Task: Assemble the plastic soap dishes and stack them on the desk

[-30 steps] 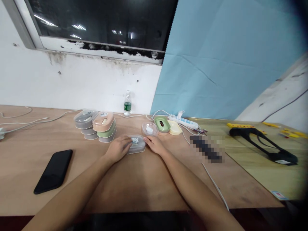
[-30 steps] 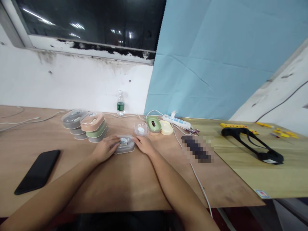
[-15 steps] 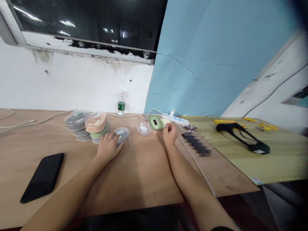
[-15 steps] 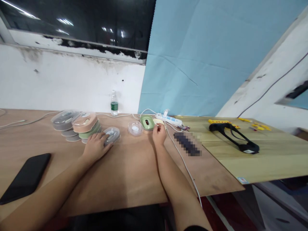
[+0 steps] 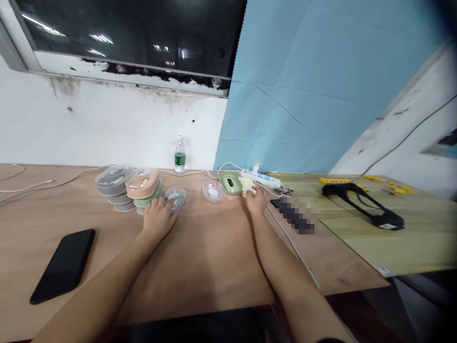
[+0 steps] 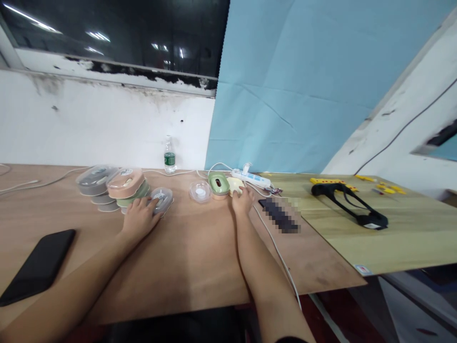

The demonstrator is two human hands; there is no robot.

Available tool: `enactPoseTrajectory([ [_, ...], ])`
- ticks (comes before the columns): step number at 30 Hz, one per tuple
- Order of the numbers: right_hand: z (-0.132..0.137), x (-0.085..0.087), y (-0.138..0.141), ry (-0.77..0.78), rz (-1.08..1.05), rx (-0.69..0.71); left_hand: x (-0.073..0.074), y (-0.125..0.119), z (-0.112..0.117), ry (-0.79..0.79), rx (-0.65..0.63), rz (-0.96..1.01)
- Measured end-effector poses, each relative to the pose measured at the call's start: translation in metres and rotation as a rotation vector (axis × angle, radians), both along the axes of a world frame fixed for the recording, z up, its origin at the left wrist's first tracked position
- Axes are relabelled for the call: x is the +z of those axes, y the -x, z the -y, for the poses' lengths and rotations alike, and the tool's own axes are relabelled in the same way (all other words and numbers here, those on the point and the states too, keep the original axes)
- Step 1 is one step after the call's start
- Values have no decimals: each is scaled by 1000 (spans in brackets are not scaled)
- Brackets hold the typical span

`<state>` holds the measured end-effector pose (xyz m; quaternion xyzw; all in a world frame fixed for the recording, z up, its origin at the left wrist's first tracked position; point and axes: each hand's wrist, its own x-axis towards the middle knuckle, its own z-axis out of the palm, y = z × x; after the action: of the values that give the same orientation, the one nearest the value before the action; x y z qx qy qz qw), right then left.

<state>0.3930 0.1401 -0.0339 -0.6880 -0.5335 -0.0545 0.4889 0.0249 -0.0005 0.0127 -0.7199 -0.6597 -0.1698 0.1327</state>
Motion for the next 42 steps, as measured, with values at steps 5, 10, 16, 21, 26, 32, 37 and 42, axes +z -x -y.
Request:
enactPoseTrajectory([
  [5,-2,-3,-3,52,-8,19,-1,0,-2,56,14,38],
  [10,-3,-6,-4,99,-8,-3,-6,0,-5,120,13,79],
  [16,-4,-10,-6,49,-3,34,-8,3,-5,120,-38,128],
  [21,-6,-9,-8,-2,-23,50,-7,5,-6,145,-35,155],
  [26,-3,-6,-6,-37,-50,61,-8,4,-8,135,-22,168],
  [32,3,2,-2,-148,-75,38,-7,4,-7,117,2,133],
  [37,17,20,9,-371,-53,19,-6,0,-5,120,28,120],
  [42,38,36,46,-430,34,219,-10,0,-6,135,18,126],
])
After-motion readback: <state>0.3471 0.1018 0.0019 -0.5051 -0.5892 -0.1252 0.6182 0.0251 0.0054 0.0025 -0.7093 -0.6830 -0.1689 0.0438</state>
